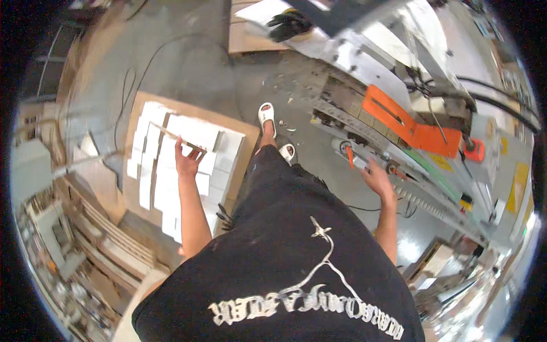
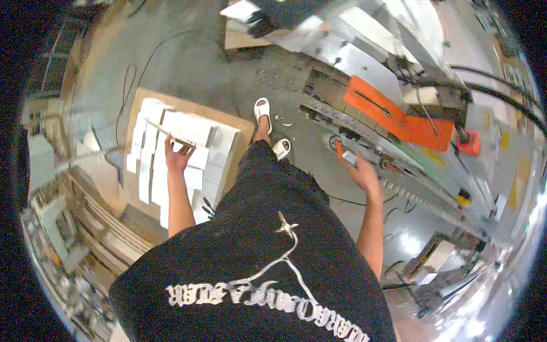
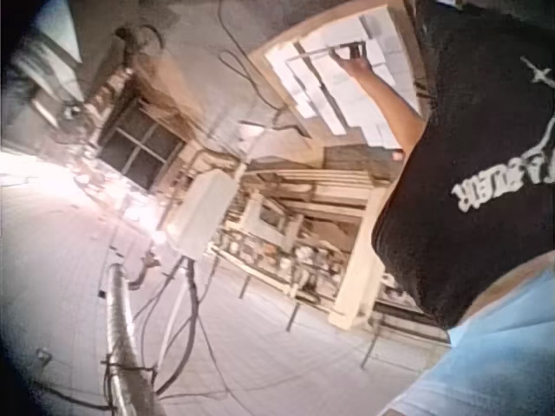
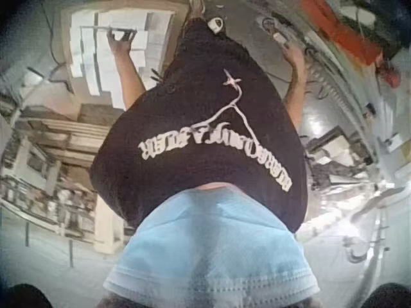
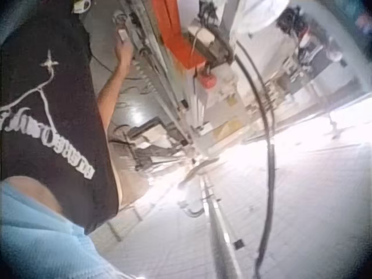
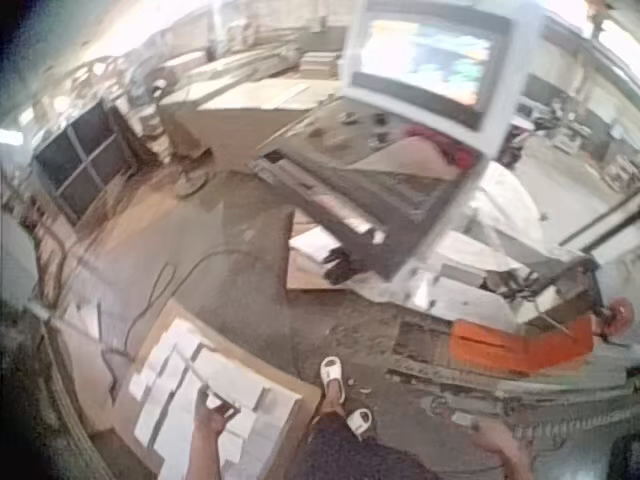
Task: The person picks up wooden panels from a table one at a time and feeds them into an edge banding machine, then lifts and rearranges stacks of panels on the table by hand.
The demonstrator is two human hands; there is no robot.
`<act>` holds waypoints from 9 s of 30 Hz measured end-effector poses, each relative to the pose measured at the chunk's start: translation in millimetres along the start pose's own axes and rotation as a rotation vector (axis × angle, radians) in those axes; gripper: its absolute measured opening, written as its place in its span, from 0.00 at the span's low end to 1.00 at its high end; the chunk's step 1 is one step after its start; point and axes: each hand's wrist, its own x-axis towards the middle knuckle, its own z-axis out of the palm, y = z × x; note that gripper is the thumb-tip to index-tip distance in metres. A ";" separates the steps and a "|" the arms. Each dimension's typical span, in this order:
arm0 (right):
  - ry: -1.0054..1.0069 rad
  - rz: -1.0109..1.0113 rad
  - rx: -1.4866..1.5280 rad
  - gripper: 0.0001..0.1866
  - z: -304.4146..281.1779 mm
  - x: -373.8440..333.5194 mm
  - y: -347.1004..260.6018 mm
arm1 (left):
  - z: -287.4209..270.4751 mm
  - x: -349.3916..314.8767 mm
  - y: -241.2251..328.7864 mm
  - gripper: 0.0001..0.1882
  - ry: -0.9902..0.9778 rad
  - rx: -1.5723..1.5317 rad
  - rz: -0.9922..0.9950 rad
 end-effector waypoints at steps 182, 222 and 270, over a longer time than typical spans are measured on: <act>0.453 -0.021 2.262 0.14 23.6 77.0 -72.9 | 308.0 -94.1 -109.8 0.12 -0.700 0.771 0.322; 0.405 -0.160 -0.149 0.16 52.8 21.7 140.2 | -155.2 190.4 -186.3 0.27 0.377 -0.450 -0.173; 0.000 -0.415 2.031 0.22 79.1 55.9 -146.1 | 259.0 -32.6 -33.4 0.15 -0.646 1.010 0.791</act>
